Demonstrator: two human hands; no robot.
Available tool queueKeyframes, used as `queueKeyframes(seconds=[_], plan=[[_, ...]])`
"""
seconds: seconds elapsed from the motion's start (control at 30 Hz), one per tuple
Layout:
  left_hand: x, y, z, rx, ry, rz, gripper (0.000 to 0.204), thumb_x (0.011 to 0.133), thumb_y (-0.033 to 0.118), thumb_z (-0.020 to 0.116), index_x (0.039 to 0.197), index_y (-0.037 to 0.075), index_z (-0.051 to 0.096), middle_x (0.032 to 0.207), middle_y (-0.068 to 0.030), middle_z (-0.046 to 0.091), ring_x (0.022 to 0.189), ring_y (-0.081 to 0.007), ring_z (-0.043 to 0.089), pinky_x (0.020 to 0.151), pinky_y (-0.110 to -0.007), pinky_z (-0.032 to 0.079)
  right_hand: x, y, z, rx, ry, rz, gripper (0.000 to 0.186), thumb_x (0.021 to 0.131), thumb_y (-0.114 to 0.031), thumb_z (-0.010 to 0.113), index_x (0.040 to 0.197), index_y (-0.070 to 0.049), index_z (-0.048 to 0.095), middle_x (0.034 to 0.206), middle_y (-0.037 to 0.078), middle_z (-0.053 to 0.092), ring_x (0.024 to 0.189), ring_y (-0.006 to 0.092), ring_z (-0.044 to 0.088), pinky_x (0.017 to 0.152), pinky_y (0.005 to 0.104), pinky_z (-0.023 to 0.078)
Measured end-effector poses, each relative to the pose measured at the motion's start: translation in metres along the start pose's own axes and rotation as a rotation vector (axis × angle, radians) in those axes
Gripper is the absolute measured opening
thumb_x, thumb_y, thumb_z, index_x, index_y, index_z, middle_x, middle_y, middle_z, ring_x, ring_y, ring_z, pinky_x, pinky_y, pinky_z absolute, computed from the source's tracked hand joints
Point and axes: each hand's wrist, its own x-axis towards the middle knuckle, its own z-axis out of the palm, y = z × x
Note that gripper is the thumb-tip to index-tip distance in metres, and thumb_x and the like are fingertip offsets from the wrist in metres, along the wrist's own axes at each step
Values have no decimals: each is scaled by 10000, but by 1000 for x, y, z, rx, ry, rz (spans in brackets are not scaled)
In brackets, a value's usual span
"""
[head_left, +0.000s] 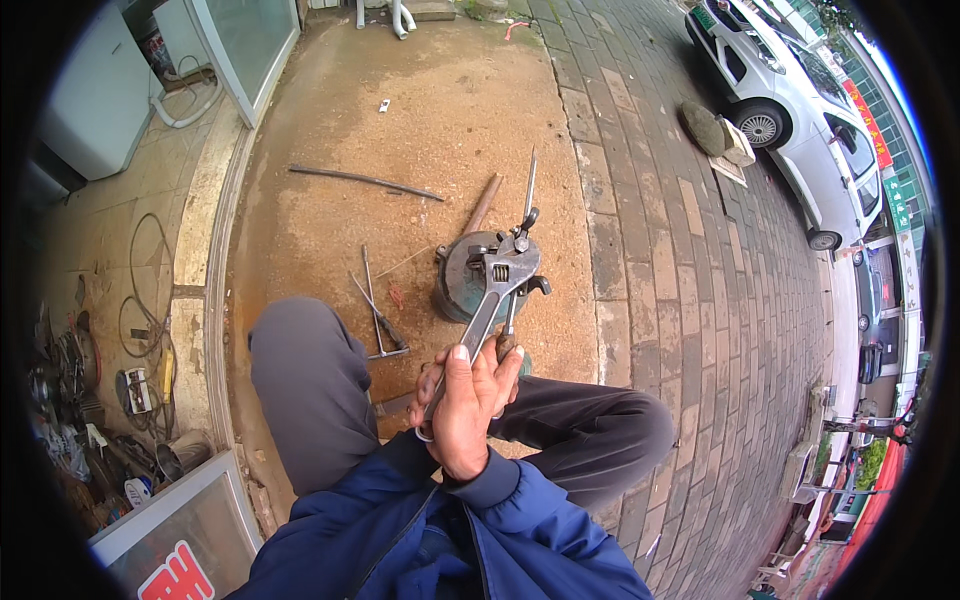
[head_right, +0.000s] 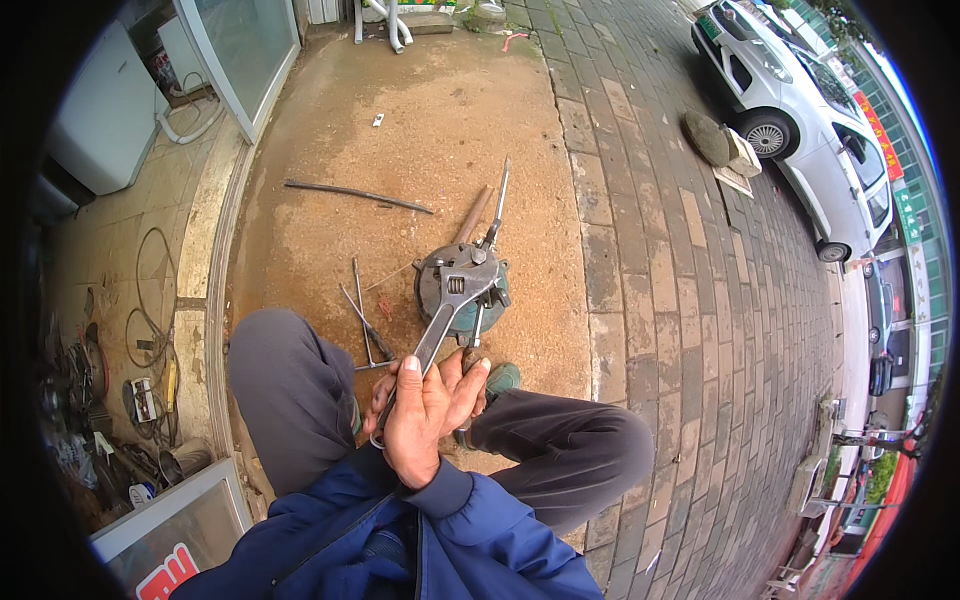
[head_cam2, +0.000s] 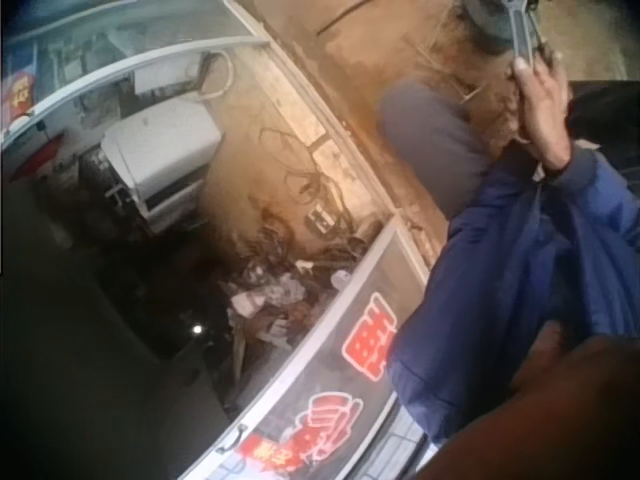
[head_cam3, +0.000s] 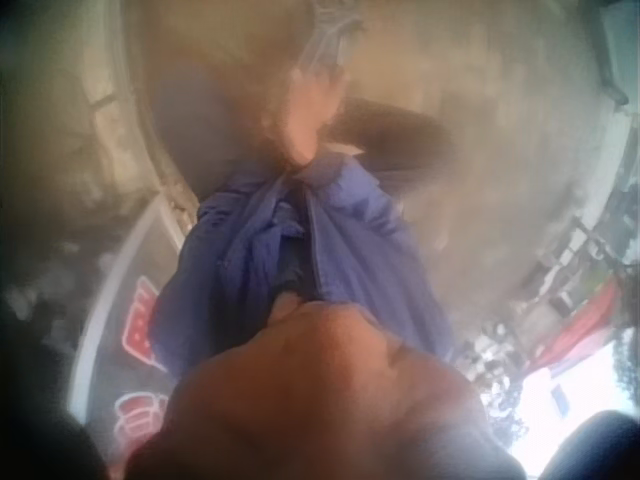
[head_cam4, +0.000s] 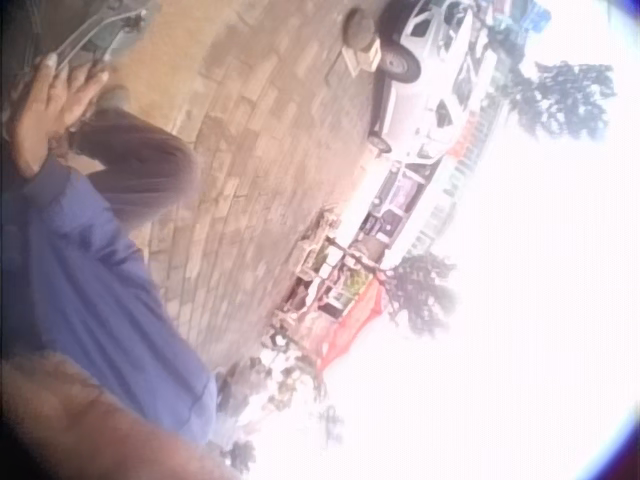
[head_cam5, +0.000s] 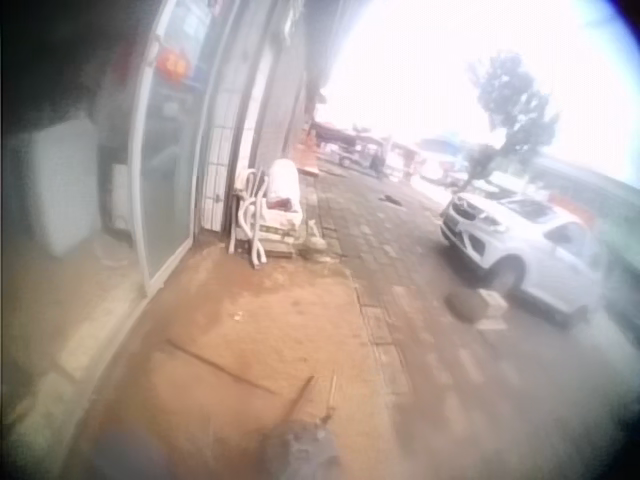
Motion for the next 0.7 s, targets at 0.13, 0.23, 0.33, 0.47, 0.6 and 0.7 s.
queueKeyframes(seconds=[0.13,0.23,0.33,0.47,0.6,0.7], plan=[[9,-2,-2,-536,-158,-125,267,991,257,554,986,-9,565,767,-87,616,706,-151,640,654,-358,520,-10,-24,-54,-128,-55,-3,295,1092,-290,446,984,-19,492,586,81,500,385,163,461,353,281,400],[20,22,-38,-823,-347,-396,247,985,244,575,945,3,537,665,-61,573,531,-127,575,500,-338,464,-21,-64,-91,-245,-127,102,312,1089,-285,454,966,-4,515,571,83,509,358,154,442,340,279,380],[20,18,-42,-947,-405,-466,223,1016,221,550,920,28,492,609,-22,524,461,-126,532,439,-304,426,-3,-118,-125,-358,-246,272,305,1080,-280,487,960,-4,539,573,68,501,375,149,438,346,273,369],[21,12,-42,-960,-427,-426,227,1017,215,551,885,44,480,607,-19,510,459,-122,523,445,-306,431,34,-163,-148,-462,-334,402,315,1071,-279,507,933,0,554,576,55,490,379,120,407,340,254,331],[23,8,-48,-958,-443,-474,221,1011,204,558,875,48,480,612,-13,500,461,-118,523,445,-302,431,58,-183,-147,-542,-388,439,294,1060,-260,525,928,-2,573,571,51,486,384,113,401,336,250,319],[26,11,-58,-955,-464,-515,211,1004,195,562,878,44,486,617,-8,493,468,-115,527,441,-298,430,66,-192,-140,-575,-401,475,299,1060,-257,525,910,-4,576,543,59,488,372,112,407,326,247,309]])
